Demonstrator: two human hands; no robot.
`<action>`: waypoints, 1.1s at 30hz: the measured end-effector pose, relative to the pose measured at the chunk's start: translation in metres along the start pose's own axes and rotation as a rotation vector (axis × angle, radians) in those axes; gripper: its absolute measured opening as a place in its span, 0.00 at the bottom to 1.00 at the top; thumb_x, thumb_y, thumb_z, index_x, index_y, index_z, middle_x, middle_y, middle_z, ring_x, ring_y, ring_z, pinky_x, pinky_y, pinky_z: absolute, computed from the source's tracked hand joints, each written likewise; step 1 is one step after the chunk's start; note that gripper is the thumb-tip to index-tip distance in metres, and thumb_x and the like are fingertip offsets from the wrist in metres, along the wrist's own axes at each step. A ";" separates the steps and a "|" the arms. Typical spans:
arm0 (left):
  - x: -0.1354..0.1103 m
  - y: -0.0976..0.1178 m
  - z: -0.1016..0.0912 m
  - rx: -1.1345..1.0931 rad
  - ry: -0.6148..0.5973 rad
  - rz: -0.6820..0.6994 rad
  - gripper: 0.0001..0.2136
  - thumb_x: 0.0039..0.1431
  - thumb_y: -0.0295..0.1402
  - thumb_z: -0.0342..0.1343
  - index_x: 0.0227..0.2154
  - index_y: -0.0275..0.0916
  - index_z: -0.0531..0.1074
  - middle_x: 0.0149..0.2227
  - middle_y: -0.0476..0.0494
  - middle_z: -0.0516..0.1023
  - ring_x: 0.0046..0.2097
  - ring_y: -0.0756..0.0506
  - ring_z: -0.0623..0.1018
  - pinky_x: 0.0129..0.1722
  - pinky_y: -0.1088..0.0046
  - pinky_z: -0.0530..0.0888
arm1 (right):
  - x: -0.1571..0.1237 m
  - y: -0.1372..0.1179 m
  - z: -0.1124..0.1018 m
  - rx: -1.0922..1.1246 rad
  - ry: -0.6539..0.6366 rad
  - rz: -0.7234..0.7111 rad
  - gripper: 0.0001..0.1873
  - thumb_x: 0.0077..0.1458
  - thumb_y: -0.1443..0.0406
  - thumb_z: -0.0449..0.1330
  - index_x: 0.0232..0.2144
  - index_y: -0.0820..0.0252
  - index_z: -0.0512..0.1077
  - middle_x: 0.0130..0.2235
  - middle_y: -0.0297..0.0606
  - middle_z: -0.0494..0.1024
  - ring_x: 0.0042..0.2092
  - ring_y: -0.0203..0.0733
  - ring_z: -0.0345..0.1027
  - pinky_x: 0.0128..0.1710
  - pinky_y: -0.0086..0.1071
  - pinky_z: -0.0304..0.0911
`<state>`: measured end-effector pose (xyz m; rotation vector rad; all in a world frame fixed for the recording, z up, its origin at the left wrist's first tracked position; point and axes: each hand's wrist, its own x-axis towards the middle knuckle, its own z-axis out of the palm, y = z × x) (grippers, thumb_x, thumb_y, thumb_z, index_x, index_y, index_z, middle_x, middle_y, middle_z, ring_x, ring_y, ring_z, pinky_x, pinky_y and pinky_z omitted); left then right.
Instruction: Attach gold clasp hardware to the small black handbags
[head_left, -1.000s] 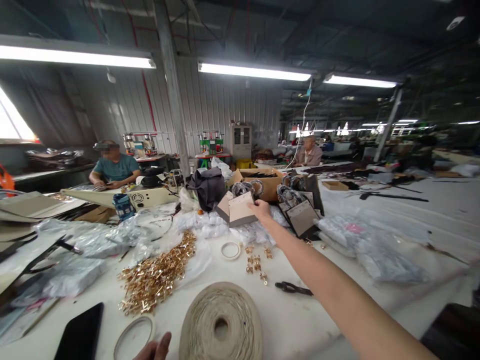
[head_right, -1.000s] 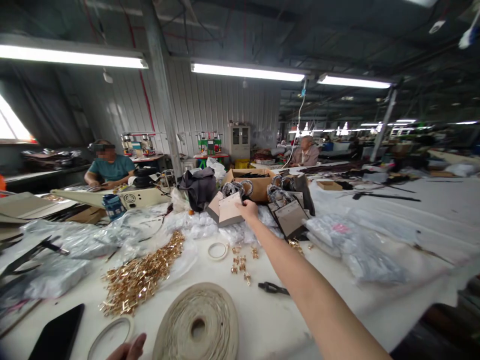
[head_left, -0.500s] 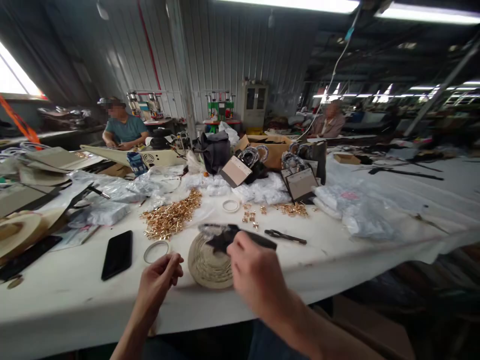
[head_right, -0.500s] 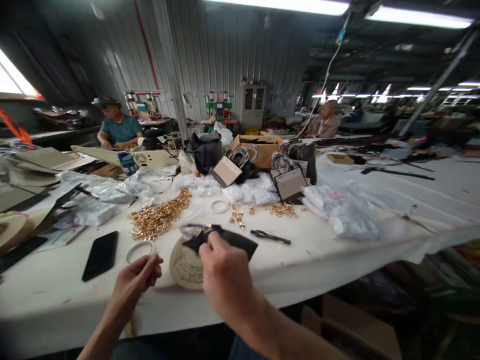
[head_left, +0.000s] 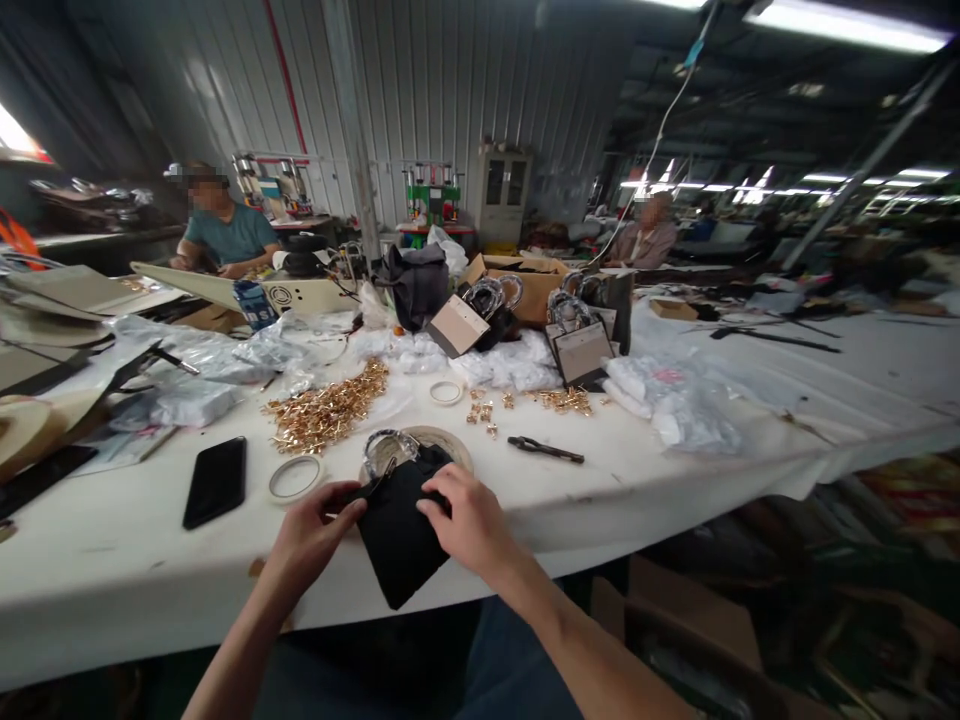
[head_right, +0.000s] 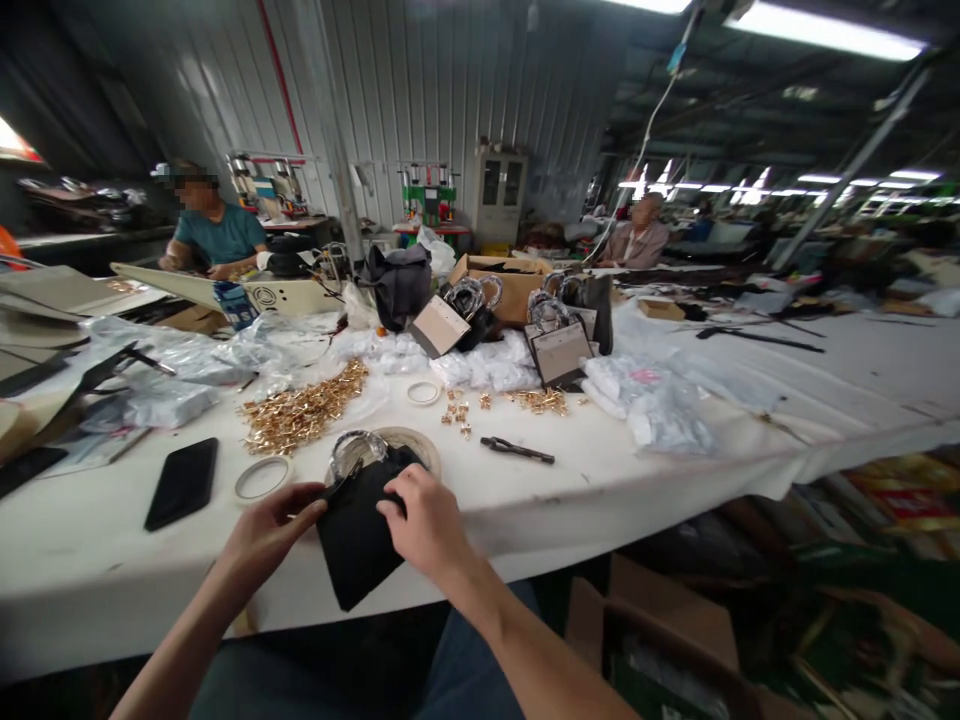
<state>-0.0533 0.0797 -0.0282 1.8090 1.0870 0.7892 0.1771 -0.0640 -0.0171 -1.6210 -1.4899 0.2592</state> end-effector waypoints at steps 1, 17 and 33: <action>0.001 -0.003 0.005 0.027 0.001 0.018 0.28 0.56 0.57 0.70 0.48 0.39 0.86 0.45 0.36 0.89 0.42 0.35 0.87 0.43 0.60 0.83 | 0.003 0.011 -0.009 0.026 0.007 0.028 0.12 0.63 0.72 0.72 0.48 0.57 0.83 0.48 0.41 0.83 0.42 0.44 0.80 0.48 0.38 0.77; -0.001 0.004 0.033 0.206 0.173 0.113 0.22 0.53 0.51 0.68 0.45 0.40 0.83 0.54 0.32 0.78 0.51 0.30 0.82 0.47 0.48 0.84 | 0.100 0.118 -0.080 -0.637 -0.108 0.335 0.18 0.78 0.60 0.57 0.43 0.60 0.86 0.50 0.52 0.86 0.49 0.51 0.81 0.48 0.35 0.65; -0.056 0.115 0.068 -0.136 0.143 0.305 0.13 0.70 0.38 0.66 0.54 0.45 0.84 0.57 0.35 0.82 0.49 0.40 0.85 0.46 0.63 0.84 | 0.034 0.024 -0.085 0.243 0.142 -0.321 0.07 0.68 0.63 0.73 0.48 0.53 0.84 0.46 0.40 0.88 0.43 0.44 0.84 0.45 0.34 0.82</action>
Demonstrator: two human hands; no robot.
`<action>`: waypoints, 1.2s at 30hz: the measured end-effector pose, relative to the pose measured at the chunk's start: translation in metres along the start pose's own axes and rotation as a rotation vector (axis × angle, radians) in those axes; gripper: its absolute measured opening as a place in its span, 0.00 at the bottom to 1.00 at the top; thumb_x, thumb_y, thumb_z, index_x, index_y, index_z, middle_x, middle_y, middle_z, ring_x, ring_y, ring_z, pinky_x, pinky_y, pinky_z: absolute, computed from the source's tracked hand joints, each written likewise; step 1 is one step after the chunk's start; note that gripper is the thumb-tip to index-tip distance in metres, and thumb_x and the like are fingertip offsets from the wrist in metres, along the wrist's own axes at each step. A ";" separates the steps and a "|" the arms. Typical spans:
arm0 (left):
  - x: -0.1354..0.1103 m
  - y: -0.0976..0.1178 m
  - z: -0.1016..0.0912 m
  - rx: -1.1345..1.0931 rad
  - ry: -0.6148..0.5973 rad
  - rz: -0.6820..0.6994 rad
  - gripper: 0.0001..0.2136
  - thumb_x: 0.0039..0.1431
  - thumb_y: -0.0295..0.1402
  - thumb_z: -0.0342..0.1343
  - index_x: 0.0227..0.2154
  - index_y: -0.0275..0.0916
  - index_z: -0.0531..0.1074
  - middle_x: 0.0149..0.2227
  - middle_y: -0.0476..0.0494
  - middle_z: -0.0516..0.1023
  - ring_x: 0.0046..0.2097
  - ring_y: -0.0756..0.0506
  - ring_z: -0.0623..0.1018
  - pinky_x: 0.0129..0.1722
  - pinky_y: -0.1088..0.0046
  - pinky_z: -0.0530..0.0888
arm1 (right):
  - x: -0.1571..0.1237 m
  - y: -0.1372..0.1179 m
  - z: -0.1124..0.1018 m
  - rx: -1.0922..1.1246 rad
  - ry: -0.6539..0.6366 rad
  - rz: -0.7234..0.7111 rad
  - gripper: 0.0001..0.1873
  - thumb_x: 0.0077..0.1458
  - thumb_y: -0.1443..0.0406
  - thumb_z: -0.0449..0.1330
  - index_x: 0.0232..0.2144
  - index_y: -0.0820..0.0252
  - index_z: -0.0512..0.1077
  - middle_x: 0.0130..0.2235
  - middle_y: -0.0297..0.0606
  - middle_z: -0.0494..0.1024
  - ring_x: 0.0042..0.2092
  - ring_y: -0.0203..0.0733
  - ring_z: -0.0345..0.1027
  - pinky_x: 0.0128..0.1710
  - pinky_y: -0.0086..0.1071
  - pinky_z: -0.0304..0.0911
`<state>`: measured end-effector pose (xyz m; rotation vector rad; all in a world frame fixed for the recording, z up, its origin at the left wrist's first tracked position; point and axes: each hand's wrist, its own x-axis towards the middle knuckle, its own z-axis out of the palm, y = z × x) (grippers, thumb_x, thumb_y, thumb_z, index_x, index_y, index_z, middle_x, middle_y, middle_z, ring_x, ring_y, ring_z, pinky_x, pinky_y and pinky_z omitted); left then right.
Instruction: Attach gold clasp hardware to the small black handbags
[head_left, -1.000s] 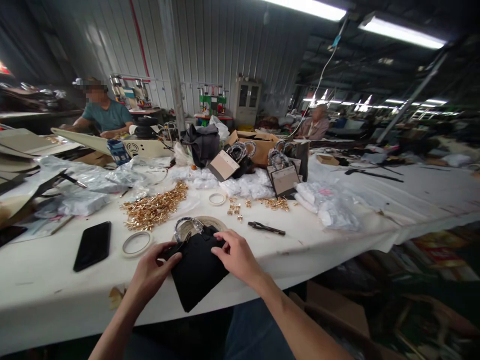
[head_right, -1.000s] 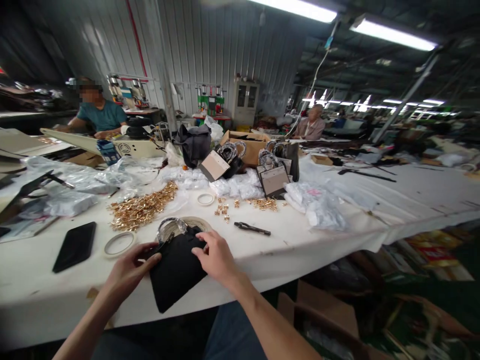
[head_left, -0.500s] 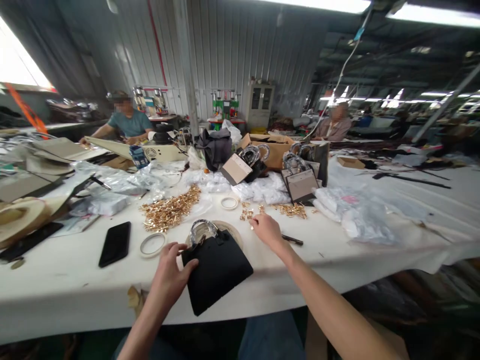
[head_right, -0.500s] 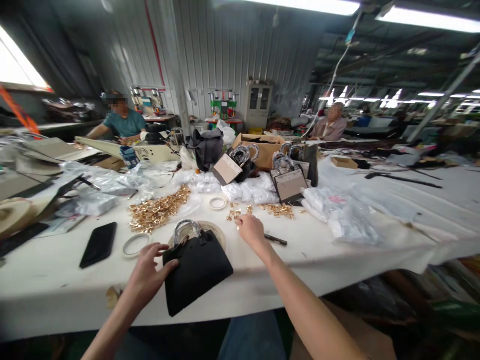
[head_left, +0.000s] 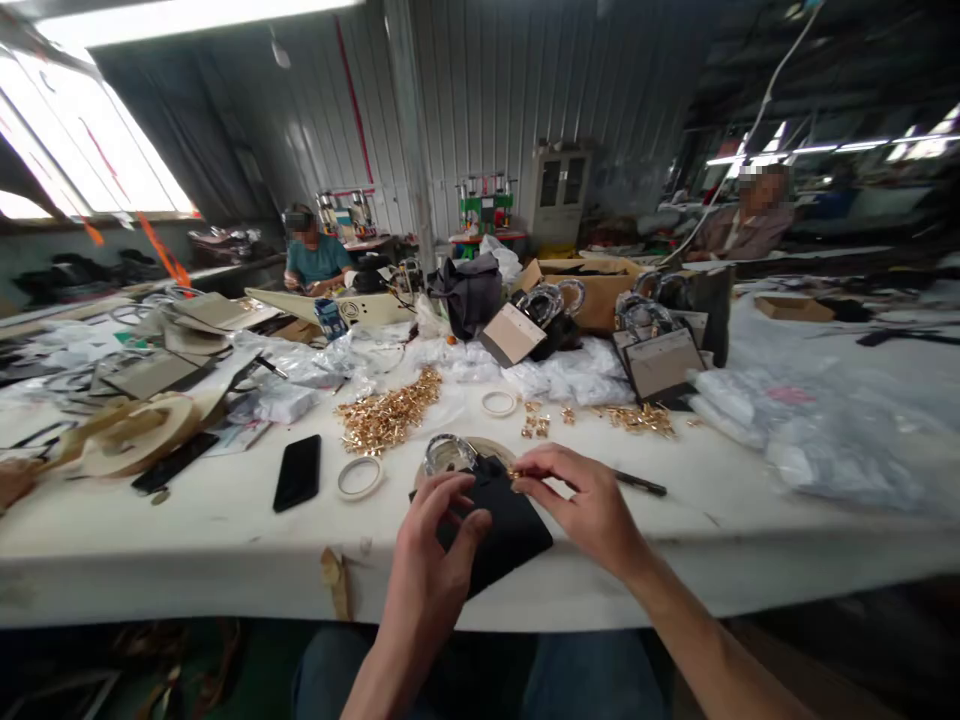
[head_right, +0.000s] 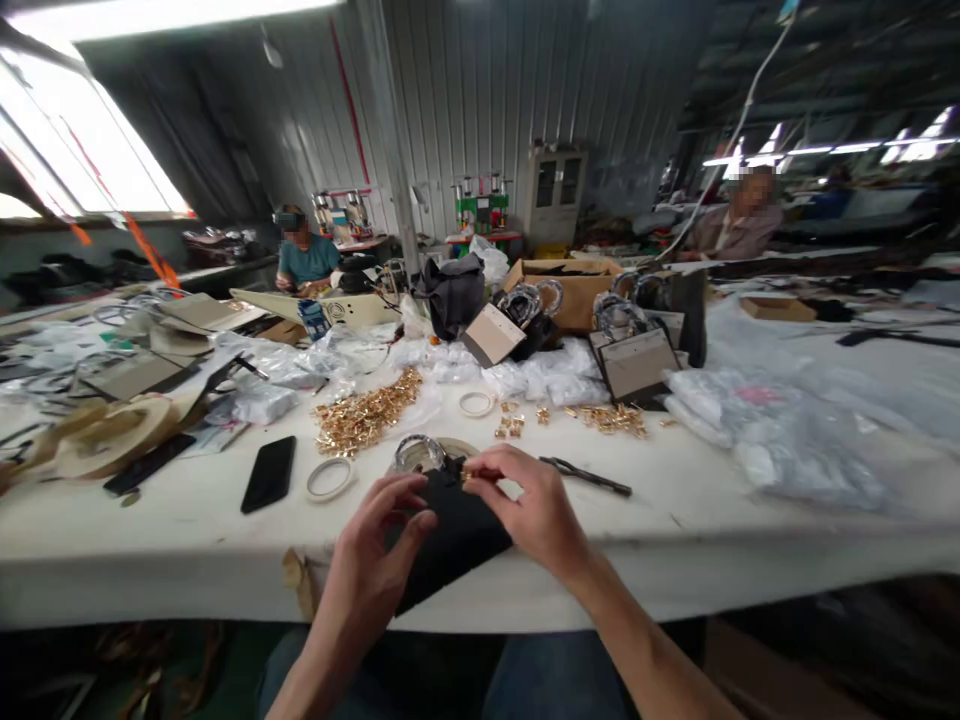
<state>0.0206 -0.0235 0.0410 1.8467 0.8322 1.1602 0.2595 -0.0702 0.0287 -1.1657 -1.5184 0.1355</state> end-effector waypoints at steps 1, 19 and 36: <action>-0.002 0.006 0.005 -0.062 -0.032 -0.020 0.13 0.72 0.39 0.65 0.55 0.45 0.85 0.56 0.36 0.83 0.49 0.40 0.85 0.48 0.64 0.84 | -0.005 -0.016 0.006 0.000 0.007 -0.029 0.11 0.68 0.66 0.72 0.52 0.52 0.84 0.46 0.39 0.88 0.43 0.43 0.85 0.47 0.34 0.82; -0.034 0.021 -0.009 -0.121 -0.006 -0.013 0.04 0.66 0.33 0.71 0.42 0.46 0.90 0.42 0.44 0.89 0.39 0.43 0.87 0.41 0.71 0.85 | -0.024 -0.071 -0.004 0.050 -0.210 -0.165 0.17 0.72 0.73 0.64 0.57 0.55 0.83 0.54 0.45 0.88 0.55 0.47 0.86 0.56 0.39 0.85; -0.046 0.025 -0.008 -0.193 -0.051 -0.006 0.05 0.69 0.31 0.68 0.42 0.45 0.89 0.43 0.44 0.89 0.41 0.42 0.88 0.43 0.71 0.84 | 0.002 -0.083 -0.017 -0.318 -0.507 -0.453 0.14 0.71 0.71 0.59 0.52 0.52 0.80 0.45 0.42 0.88 0.43 0.46 0.85 0.46 0.38 0.83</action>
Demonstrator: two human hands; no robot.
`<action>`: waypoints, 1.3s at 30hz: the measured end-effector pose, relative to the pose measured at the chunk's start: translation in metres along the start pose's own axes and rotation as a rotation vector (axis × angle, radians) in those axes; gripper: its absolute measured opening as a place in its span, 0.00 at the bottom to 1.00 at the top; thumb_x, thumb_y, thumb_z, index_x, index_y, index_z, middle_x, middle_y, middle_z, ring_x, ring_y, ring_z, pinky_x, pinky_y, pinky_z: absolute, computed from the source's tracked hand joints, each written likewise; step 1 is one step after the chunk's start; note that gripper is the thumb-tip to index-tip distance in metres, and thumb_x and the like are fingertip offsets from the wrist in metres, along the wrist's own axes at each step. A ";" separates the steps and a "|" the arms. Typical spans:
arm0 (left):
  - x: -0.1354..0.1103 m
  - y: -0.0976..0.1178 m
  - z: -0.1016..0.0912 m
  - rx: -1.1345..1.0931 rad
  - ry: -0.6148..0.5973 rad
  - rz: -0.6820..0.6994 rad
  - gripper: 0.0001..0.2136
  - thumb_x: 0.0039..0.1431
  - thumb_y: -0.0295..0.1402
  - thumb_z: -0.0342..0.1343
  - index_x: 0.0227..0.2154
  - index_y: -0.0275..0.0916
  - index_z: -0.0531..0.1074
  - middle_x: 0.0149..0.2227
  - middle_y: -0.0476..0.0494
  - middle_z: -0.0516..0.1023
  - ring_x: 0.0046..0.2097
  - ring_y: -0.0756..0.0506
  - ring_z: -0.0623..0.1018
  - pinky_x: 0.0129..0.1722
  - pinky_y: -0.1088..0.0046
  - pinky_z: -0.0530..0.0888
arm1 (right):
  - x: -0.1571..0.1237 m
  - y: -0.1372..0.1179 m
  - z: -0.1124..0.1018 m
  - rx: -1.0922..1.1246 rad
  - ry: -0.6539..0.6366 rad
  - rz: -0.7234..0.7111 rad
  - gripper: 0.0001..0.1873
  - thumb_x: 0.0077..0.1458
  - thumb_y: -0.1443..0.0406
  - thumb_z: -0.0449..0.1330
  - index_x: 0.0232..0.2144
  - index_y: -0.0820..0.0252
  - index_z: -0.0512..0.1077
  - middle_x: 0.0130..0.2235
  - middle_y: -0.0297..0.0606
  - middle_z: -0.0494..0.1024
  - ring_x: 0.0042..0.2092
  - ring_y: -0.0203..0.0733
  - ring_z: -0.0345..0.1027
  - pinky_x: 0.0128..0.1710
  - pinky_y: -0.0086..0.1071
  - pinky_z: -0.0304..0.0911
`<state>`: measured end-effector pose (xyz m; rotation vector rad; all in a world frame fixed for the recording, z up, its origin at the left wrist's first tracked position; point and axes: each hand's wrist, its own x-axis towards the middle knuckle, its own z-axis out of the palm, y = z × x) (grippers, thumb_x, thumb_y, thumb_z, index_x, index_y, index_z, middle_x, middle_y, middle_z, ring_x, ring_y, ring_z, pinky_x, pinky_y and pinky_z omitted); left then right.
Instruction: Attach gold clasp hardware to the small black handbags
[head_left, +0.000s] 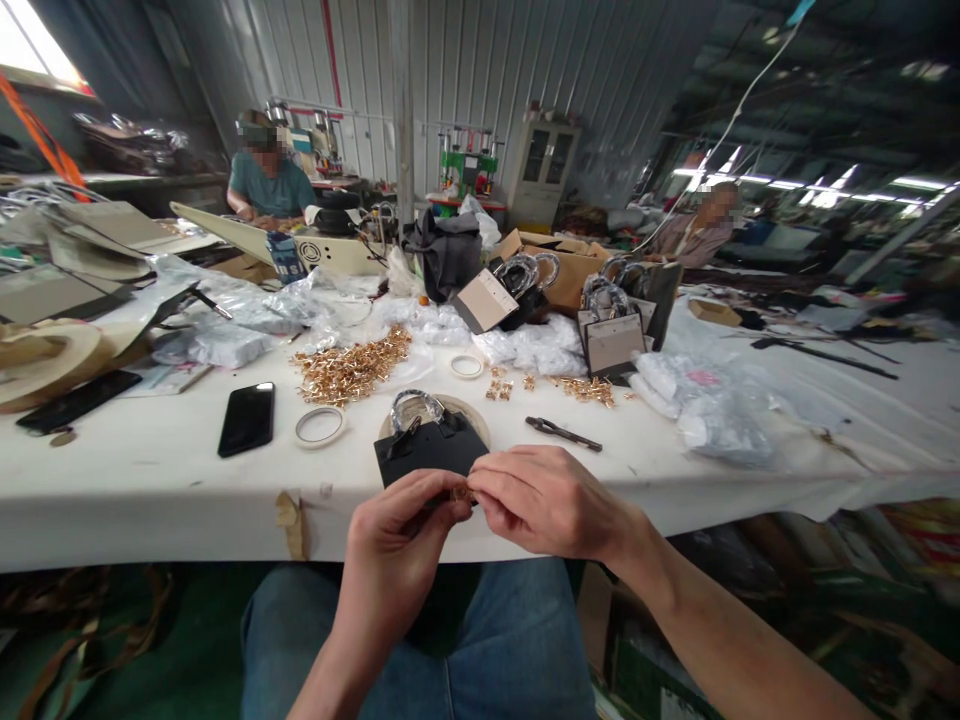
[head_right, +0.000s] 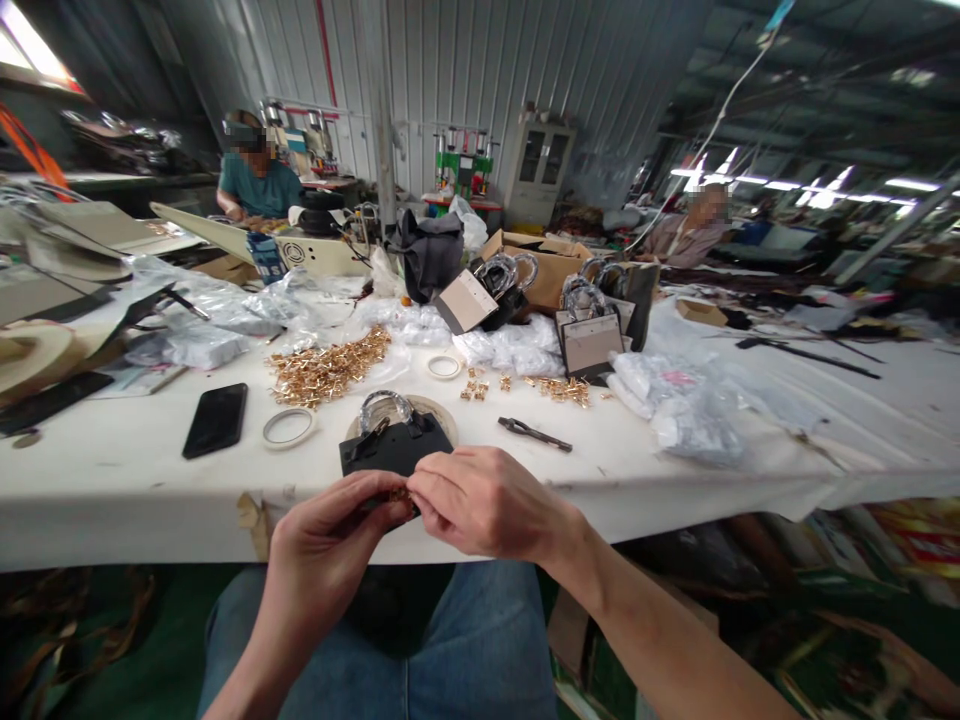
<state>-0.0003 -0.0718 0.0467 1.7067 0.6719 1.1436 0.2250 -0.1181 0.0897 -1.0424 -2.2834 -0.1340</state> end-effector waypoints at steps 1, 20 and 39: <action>-0.001 0.000 0.001 -0.008 0.011 -0.004 0.05 0.69 0.31 0.68 0.43 0.45 0.89 0.43 0.44 0.89 0.41 0.42 0.88 0.43 0.71 0.85 | -0.001 0.000 0.003 -0.002 0.025 0.016 0.14 0.70 0.71 0.59 0.52 0.53 0.79 0.44 0.42 0.87 0.43 0.45 0.85 0.45 0.36 0.83; -0.003 -0.001 0.013 -0.140 0.061 -0.102 0.03 0.67 0.32 0.70 0.39 0.44 0.88 0.38 0.45 0.89 0.38 0.43 0.88 0.38 0.73 0.85 | -0.013 -0.007 0.026 0.470 0.199 0.380 0.07 0.73 0.70 0.62 0.43 0.57 0.81 0.38 0.38 0.84 0.35 0.38 0.79 0.36 0.30 0.75; 0.002 0.018 0.015 -0.316 0.085 -0.279 0.09 0.52 0.36 0.81 0.35 0.42 0.92 0.36 0.41 0.91 0.36 0.41 0.90 0.38 0.75 0.87 | -0.031 -0.021 0.017 0.545 0.347 0.317 0.19 0.65 0.75 0.71 0.55 0.55 0.84 0.52 0.45 0.87 0.51 0.46 0.85 0.50 0.36 0.81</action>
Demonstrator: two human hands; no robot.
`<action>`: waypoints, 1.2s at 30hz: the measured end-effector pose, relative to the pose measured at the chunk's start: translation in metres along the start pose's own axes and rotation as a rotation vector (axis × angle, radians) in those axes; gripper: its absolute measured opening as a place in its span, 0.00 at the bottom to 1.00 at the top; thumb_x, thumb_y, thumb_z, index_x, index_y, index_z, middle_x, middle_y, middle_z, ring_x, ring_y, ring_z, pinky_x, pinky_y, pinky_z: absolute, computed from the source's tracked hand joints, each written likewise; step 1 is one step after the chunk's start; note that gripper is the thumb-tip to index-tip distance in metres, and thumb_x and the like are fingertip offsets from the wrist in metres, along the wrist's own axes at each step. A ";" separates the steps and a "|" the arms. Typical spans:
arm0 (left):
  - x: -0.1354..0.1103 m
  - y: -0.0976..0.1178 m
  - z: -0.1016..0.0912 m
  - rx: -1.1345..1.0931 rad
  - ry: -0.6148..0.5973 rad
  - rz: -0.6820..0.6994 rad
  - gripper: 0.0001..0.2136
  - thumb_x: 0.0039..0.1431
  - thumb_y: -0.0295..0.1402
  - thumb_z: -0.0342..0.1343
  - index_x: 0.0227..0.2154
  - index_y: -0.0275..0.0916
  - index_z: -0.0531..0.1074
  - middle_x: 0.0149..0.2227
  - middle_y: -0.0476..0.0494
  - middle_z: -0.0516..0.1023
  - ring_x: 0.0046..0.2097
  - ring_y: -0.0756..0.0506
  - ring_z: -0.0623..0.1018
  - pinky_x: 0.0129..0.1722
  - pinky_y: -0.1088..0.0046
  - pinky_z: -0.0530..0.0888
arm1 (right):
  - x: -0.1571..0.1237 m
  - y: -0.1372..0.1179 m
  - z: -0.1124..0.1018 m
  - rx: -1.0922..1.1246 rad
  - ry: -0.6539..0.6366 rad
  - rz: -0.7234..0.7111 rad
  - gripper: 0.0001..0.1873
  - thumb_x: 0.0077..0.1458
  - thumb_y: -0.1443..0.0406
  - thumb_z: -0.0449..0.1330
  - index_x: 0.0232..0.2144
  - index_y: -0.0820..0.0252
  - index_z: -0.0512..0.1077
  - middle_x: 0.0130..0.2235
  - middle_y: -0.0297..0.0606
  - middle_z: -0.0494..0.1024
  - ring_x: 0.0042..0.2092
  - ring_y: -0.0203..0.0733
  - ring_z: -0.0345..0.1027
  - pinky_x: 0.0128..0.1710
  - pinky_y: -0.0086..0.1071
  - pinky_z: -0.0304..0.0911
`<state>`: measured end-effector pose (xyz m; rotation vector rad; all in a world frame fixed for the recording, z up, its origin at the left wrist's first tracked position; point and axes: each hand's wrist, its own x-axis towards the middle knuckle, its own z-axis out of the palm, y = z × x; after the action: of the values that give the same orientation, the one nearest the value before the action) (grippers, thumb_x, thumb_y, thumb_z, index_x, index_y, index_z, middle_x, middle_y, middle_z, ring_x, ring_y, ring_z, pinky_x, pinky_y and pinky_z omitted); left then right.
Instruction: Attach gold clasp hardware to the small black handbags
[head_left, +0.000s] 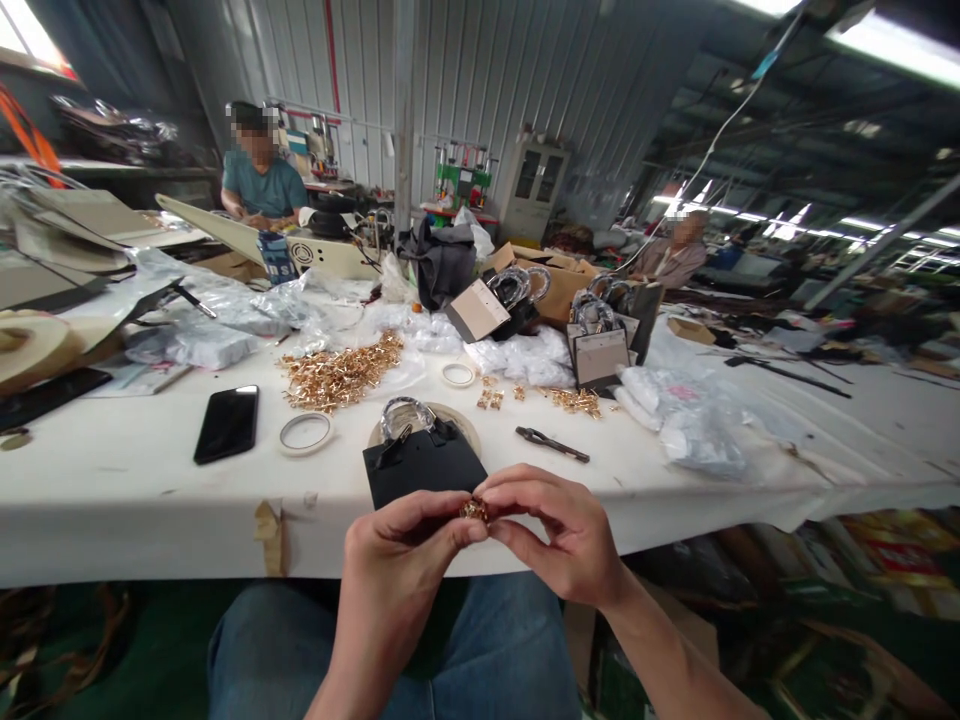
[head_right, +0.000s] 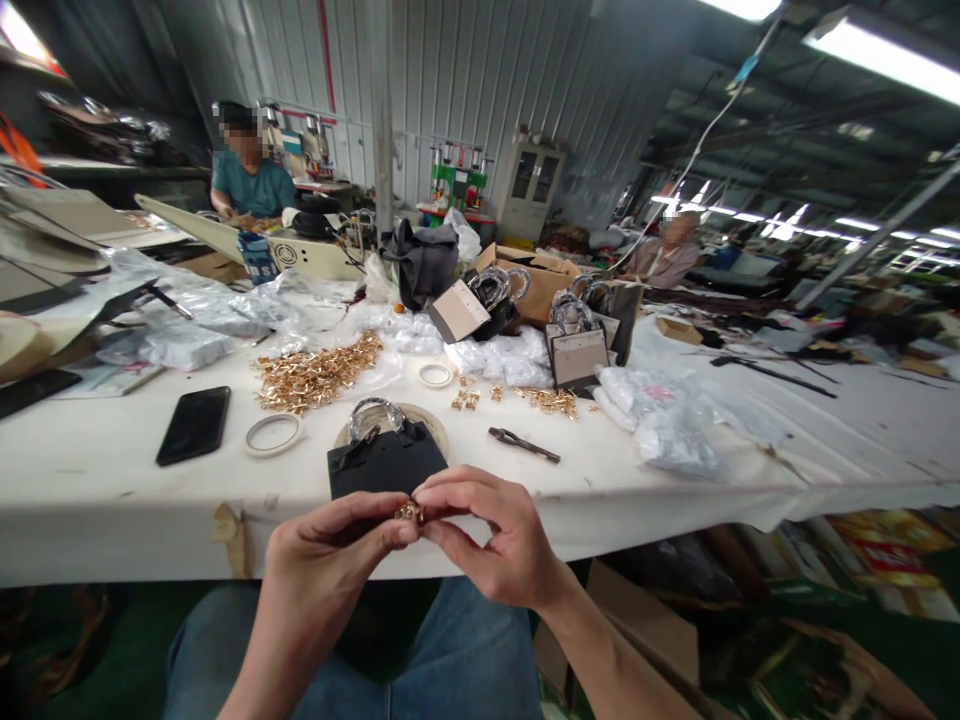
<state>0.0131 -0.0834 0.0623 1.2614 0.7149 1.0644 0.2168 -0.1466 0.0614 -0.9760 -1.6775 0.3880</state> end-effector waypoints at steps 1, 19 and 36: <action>0.001 0.000 0.000 -0.010 -0.004 -0.005 0.09 0.52 0.37 0.81 0.35 0.42 0.92 0.36 0.41 0.91 0.36 0.40 0.91 0.39 0.75 0.87 | 0.001 0.000 0.000 -0.003 0.003 -0.008 0.18 0.65 0.75 0.72 0.54 0.55 0.84 0.52 0.45 0.87 0.51 0.46 0.85 0.51 0.35 0.81; -0.003 -0.010 0.003 0.074 -0.104 -0.014 0.05 0.58 0.35 0.78 0.37 0.44 0.92 0.37 0.44 0.92 0.36 0.44 0.90 0.38 0.79 0.86 | -0.011 -0.010 -0.002 -0.136 0.026 -0.024 0.10 0.69 0.75 0.67 0.48 0.58 0.81 0.47 0.45 0.86 0.49 0.45 0.83 0.49 0.36 0.78; 0.008 -0.006 0.000 0.337 -0.131 0.369 0.07 0.62 0.45 0.74 0.39 0.52 0.91 0.39 0.47 0.92 0.37 0.40 0.91 0.42 0.72 0.88 | -0.007 -0.010 0.001 -0.060 0.124 0.048 0.09 0.68 0.63 0.72 0.47 0.60 0.84 0.44 0.45 0.86 0.44 0.44 0.82 0.47 0.33 0.78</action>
<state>0.0174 -0.0762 0.0574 1.7866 0.5892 1.1746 0.2126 -0.1573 0.0636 -1.0656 -1.5631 0.3038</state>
